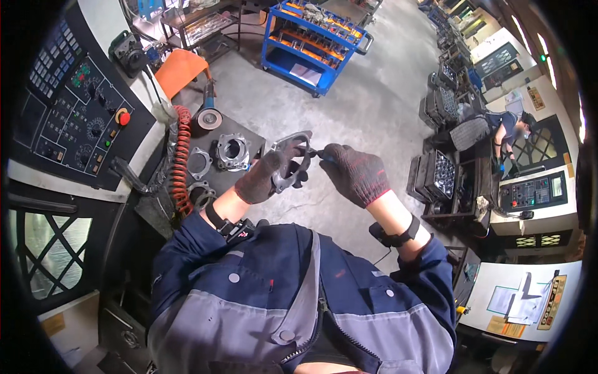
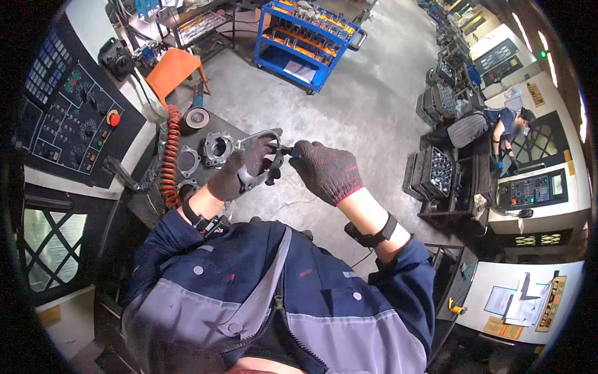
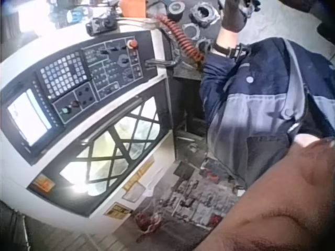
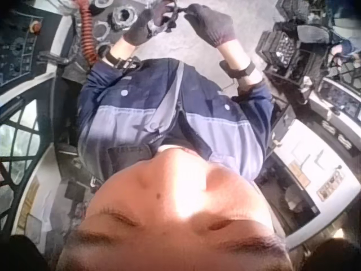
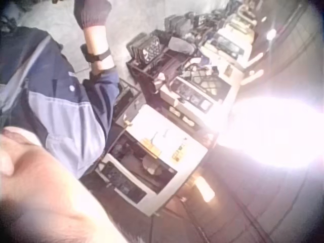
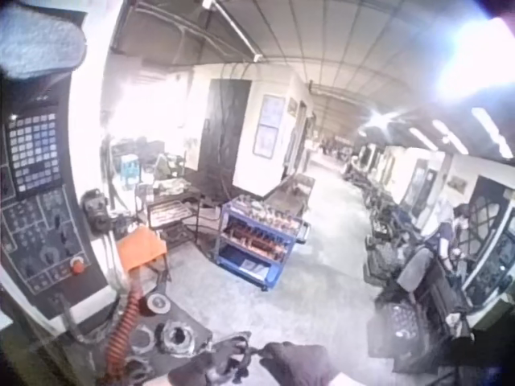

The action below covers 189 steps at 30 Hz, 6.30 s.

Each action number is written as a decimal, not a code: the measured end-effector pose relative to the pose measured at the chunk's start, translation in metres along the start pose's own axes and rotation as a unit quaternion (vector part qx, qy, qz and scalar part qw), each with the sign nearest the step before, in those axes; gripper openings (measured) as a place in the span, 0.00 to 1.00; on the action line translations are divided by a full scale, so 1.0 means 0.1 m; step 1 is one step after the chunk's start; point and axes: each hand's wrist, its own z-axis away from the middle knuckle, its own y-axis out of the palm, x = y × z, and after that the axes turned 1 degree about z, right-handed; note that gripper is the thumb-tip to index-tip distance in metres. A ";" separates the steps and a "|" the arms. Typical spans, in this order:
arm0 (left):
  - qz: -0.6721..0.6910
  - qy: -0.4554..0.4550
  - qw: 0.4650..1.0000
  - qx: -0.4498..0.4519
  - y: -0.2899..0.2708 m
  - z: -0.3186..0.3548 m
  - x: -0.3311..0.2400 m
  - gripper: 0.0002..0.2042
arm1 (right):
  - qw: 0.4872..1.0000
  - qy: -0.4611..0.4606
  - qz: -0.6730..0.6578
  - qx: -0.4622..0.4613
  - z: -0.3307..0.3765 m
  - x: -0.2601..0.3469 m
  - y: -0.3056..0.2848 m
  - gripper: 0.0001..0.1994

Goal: The person uses a handheld deburring tool to smooth the edges of several metal flanges. They pick up each part from a stack, rotate it to access different edges, and scrape the tool along the perimeter before placing the part back down.

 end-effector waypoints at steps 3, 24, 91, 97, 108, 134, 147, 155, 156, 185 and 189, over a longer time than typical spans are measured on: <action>-0.026 0.001 0.999 -0.028 0.09 0.02 -0.01 0.51 | 0.999 0.021 0.016 0.022 -0.06 0.03 0.03 0.11; -0.215 0.101 0.969 -0.064 0.02 0.02 0.02 0.38 | 0.996 -0.066 -0.054 -0.013 0.05 0.33 -0.31 0.13; -0.177 0.046 0.978 -0.101 0.08 -0.03 0.05 0.49 | 0.982 0.050 -0.178 0.026 0.01 0.02 0.60 0.21; -0.205 0.079 0.973 -0.072 -0.10 -0.06 0.06 0.51 | 0.977 0.019 -0.152 0.147 0.12 0.45 0.24 0.17; -0.158 0.038 0.981 -0.106 0.08 -0.08 0.07 0.56 | 0.978 0.095 -0.186 0.029 -0.16 -0.08 0.36 0.20; -0.132 0.052 0.985 -0.099 0.02 -0.23 0.06 0.51 | 0.965 0.081 -0.214 0.132 -0.03 0.17 0.55 0.24; 0.209 -0.031 0.969 -0.129 0.16 -0.07 -0.25 0.49 | 0.971 0.064 -0.232 -0.010 0.35 -0.14 0.19 0.20; 0.214 -0.045 0.971 -0.101 0.13 -0.04 -0.09 0.50 | 0.985 0.049 -0.166 0.018 0.27 0.01 0.14 0.17; 0.194 -0.039 0.976 -0.095 0.12 -0.03 -0.07 0.52 | 0.985 0.045 -0.163 0.020 0.26 0.01 0.14 0.17; -0.278 0.061 0.958 -0.023 -0.23 -0.10 0.31 0.50 | 0.995 -0.010 -0.097 0.004 0.16 0.15 -0.25 0.15; -0.304 0.066 0.950 -0.037 -0.08 -0.11 0.12 0.49 | 0.991 0.018 -0.130 0.009 0.18 0.16 -0.15 0.16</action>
